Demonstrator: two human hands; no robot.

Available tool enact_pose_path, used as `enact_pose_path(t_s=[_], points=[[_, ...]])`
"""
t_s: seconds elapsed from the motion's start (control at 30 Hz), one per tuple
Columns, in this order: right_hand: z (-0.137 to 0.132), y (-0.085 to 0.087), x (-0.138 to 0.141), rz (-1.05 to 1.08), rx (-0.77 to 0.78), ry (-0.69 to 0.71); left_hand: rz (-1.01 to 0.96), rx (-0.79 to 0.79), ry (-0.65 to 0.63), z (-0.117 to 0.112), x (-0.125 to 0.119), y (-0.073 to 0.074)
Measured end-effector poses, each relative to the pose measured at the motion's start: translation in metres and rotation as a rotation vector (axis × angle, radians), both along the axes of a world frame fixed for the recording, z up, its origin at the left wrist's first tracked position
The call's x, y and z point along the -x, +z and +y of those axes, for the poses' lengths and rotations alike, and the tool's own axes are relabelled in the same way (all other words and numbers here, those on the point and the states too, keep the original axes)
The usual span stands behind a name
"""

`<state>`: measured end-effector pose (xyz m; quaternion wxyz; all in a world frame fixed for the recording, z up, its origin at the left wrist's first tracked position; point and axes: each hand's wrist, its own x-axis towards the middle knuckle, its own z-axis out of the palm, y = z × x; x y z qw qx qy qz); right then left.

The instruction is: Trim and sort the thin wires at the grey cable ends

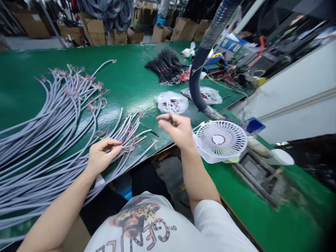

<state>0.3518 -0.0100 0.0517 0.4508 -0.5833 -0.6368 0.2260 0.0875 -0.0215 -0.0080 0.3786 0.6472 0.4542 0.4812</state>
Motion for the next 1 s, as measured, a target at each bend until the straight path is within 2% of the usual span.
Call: enact_pose_path(t_s=[0.03,0.1,0.17,0.27,0.4,0.57,0.7,0.87,1.0], points=[[-0.012,0.0,0.02,0.075,0.05,0.124,-0.029,0.0,0.031,0.0,0.0,0.001],[-0.025,-0.003,0.056,0.195,0.113,0.264,-0.078,-0.011,0.067,0.0,0.001,0.002],[-0.025,-0.008,0.083,0.306,0.134,0.336,-0.113,-0.038,0.063,0.001,0.002,0.002],[-0.013,-0.018,0.103,0.367,0.14,0.365,-0.13,-0.083,0.032,0.002,0.003,0.003],[-0.005,-0.027,0.107,0.422,0.14,0.382,-0.14,-0.091,0.051,0.001,0.003,0.004],[-0.006,-0.036,0.109,0.572,0.194,0.384,-0.274,0.067,0.133,0.001,0.001,0.004],[-0.005,-0.042,0.113,0.637,0.221,0.378,-0.35,0.14,0.144,0.004,0.001,-0.001],[-0.006,-0.04,0.115,0.695,0.24,0.399,-0.471,0.165,0.077,0.008,0.003,-0.003],[-0.007,-0.035,0.117,0.67,0.179,0.403,-0.437,0.062,-0.018,0.008,0.002,-0.002]])
